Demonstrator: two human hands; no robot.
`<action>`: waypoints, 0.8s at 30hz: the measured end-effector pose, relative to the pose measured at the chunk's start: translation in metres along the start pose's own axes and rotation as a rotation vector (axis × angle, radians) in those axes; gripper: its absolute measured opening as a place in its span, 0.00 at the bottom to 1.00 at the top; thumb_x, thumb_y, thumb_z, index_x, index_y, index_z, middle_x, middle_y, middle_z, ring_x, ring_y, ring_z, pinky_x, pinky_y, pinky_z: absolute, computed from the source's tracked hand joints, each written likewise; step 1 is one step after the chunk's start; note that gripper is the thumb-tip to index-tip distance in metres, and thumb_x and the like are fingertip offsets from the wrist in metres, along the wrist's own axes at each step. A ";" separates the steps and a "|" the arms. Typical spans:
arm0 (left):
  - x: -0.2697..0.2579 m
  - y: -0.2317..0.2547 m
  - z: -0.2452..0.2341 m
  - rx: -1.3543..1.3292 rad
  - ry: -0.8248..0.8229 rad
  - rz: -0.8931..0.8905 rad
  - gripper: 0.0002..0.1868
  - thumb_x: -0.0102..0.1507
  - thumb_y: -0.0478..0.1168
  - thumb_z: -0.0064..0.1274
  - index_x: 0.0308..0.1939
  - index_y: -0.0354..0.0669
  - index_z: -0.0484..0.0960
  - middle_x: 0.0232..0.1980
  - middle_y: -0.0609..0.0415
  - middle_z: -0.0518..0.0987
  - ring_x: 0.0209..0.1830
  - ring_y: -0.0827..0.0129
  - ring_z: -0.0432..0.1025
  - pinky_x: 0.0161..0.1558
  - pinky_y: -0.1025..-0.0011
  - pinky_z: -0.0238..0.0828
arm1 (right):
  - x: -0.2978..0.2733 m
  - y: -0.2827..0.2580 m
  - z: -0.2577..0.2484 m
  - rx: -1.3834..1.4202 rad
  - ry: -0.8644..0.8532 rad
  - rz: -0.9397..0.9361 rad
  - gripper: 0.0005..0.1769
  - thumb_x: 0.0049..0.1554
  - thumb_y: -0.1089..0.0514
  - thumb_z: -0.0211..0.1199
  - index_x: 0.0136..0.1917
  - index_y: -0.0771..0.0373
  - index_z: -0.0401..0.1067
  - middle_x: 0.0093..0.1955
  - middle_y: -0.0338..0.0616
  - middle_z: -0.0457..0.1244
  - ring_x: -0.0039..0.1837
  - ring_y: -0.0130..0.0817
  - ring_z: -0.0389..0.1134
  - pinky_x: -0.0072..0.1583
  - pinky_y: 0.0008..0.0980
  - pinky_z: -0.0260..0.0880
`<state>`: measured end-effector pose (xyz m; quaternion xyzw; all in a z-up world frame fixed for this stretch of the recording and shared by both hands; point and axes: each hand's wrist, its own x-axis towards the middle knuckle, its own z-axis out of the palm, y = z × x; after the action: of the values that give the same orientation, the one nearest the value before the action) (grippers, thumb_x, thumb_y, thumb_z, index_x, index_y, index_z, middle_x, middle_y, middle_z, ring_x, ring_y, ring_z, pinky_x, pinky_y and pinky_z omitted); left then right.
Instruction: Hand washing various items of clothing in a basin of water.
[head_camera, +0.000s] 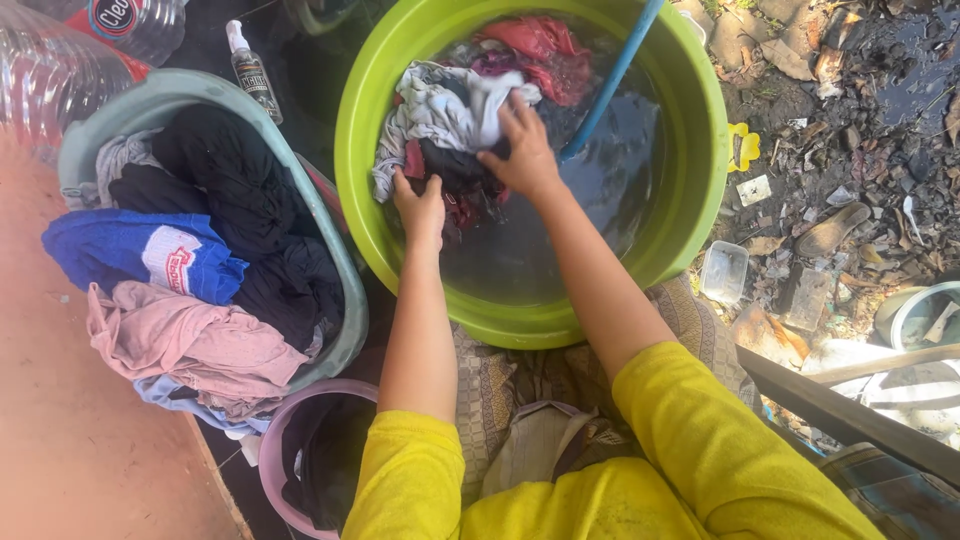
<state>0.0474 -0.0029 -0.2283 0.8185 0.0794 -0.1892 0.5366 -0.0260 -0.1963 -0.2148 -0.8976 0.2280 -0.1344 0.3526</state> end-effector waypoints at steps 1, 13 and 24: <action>0.002 -0.006 0.003 0.000 0.000 0.001 0.44 0.61 0.44 0.60 0.77 0.35 0.56 0.78 0.36 0.58 0.78 0.51 0.54 0.74 0.61 0.50 | 0.000 -0.006 -0.001 0.000 0.001 -0.001 0.46 0.46 0.45 0.78 0.73 0.60 0.64 0.82 0.51 0.44 0.79 0.61 0.49 0.76 0.49 0.54; -0.039 0.001 0.020 0.622 -0.249 -0.101 0.48 0.62 0.44 0.56 0.81 0.52 0.44 0.79 0.37 0.54 0.74 0.39 0.56 0.72 0.53 0.55 | -0.044 0.035 0.033 -0.278 -0.317 0.149 0.21 0.53 0.51 0.68 0.58 0.60 0.75 0.79 0.55 0.51 0.74 0.58 0.58 0.72 0.45 0.61; -0.069 -0.028 0.035 0.949 -0.452 0.021 0.30 0.58 0.31 0.58 0.66 0.41 0.73 0.63 0.38 0.76 0.65 0.48 0.71 0.63 0.58 0.70 | -0.082 -0.022 -0.020 -0.518 -0.798 0.377 0.26 0.56 0.43 0.64 0.59 0.64 0.77 0.65 0.56 0.66 0.67 0.50 0.68 0.64 0.44 0.70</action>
<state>-0.0324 -0.0183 -0.2368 0.9110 -0.1412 -0.3709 0.1124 -0.0980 -0.1526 -0.1918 -0.8802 0.2593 0.3457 0.1962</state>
